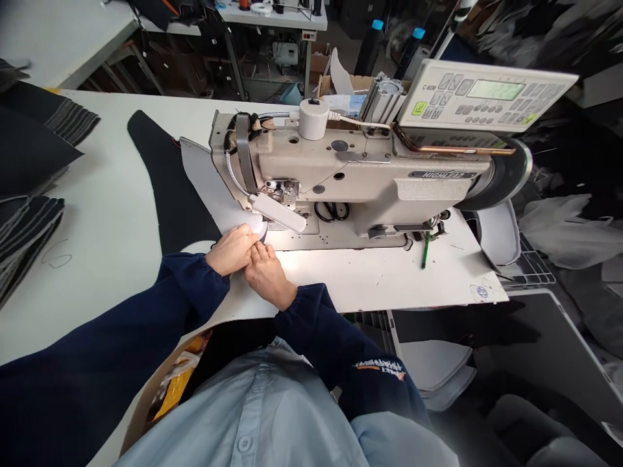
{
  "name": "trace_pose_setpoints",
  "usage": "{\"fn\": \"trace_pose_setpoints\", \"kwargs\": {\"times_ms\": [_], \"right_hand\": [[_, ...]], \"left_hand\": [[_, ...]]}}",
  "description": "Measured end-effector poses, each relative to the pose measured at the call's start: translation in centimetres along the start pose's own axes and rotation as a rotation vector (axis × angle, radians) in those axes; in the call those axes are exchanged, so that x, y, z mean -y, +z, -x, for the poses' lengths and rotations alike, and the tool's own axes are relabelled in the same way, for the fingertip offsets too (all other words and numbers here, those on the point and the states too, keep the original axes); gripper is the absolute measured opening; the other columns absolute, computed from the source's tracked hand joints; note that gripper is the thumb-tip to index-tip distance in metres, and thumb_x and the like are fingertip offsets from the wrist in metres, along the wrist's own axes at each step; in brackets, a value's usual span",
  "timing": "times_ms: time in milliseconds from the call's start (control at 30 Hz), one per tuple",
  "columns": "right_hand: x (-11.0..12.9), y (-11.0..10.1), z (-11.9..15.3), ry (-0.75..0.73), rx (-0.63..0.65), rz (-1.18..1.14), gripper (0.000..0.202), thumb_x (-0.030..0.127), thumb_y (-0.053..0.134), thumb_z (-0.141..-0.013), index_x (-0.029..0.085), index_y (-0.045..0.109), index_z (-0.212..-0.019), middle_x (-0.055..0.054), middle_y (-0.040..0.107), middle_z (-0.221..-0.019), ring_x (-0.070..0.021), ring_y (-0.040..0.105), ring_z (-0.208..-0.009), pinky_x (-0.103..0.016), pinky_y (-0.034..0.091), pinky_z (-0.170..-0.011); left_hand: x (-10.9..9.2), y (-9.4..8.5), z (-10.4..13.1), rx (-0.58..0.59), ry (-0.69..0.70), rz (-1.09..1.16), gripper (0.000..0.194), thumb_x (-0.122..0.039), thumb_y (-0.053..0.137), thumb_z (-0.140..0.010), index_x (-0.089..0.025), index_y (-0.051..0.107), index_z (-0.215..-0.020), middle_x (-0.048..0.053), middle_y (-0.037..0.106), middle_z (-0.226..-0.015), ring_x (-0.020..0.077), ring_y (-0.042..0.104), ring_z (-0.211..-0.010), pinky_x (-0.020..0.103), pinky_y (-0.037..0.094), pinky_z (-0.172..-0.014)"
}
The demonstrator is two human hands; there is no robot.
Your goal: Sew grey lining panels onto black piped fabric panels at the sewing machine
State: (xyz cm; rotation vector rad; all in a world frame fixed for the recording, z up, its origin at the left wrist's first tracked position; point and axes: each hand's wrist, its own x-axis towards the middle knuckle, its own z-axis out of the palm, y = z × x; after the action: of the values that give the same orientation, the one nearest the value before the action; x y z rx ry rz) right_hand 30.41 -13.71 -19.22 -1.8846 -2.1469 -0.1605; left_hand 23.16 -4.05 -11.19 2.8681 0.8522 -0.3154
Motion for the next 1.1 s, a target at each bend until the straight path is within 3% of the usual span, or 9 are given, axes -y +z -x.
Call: {"fn": "trace_pose_setpoints", "kwargs": {"times_ms": [200,400,500,667,867,1100], "right_hand": [[0.5,0.0,0.3,0.043,-0.039,-0.011,0.04,0.01,0.038,-0.095,-0.002,0.053,-0.129,-0.024,0.055,-0.131,-0.0335,0.047,-0.125,-0.055,0.036,-0.106],[0.1,-0.4,-0.2,0.053,0.04,-0.039,0.034,0.009,0.043,-0.092,-0.001,0.061,-0.119,-0.025,0.06,-0.12,-0.0322,0.051,-0.117,-0.056,0.032,-0.108],[-0.5,-0.6,-0.1,0.07,0.044,-0.047,0.034,0.01,0.044,-0.093,0.0,0.06,-0.121,-0.025,0.057,-0.126,-0.0325,0.049,-0.121,-0.058,0.031,-0.108],[-0.9,-0.8,0.5,0.106,-0.003,-0.066,0.035,0.013,0.039,-0.097,0.003,0.056,-0.126,-0.021,0.052,-0.137,-0.0316,0.044,-0.13,-0.057,0.03,-0.109],[-1.4,-1.0,1.1,0.147,-0.027,-0.113,0.03,0.014,0.04,-0.097,0.006,0.06,-0.118,-0.018,0.057,-0.133,-0.0279,0.048,-0.126,-0.053,0.028,-0.111],[-2.8,-1.9,2.4,0.297,-0.106,-0.162,0.026,0.017,0.04,-0.098,0.013,0.065,-0.104,-0.011,0.069,-0.104,-0.0214,0.055,-0.111,-0.045,0.028,-0.11]], "left_hand": [[0.8,0.6,2.1,-0.031,0.036,0.015,0.031,-0.006,0.04,-0.083,-0.012,0.06,-0.106,0.012,0.055,-0.104,0.0222,0.052,-0.089,0.034,0.044,-0.082],[0.1,0.6,1.5,-0.078,0.074,0.012,0.022,-0.012,0.042,-0.087,-0.014,0.063,-0.092,0.011,0.057,-0.099,0.0225,0.052,-0.091,0.032,0.042,-0.083],[0.0,0.8,1.1,-0.106,0.054,0.034,0.023,-0.012,0.041,-0.087,-0.014,0.063,-0.091,0.011,0.057,-0.099,0.0216,0.053,-0.091,0.031,0.043,-0.083],[0.7,1.4,1.1,-0.154,-0.102,0.124,0.025,-0.015,0.041,-0.087,-0.016,0.06,-0.103,0.008,0.058,-0.101,0.0186,0.057,-0.088,0.029,0.045,-0.075],[0.3,2.4,1.4,-0.117,-0.002,-0.047,0.032,-0.014,0.037,-0.09,-0.013,0.058,-0.115,0.011,0.058,-0.102,0.0236,0.054,-0.094,0.033,0.043,-0.076],[-1.5,3.1,1.6,-0.108,0.107,-0.272,0.036,-0.002,0.031,-0.088,-0.011,0.065,-0.085,0.015,0.055,-0.096,0.0273,0.048,-0.094,0.04,0.039,-0.073]]}}
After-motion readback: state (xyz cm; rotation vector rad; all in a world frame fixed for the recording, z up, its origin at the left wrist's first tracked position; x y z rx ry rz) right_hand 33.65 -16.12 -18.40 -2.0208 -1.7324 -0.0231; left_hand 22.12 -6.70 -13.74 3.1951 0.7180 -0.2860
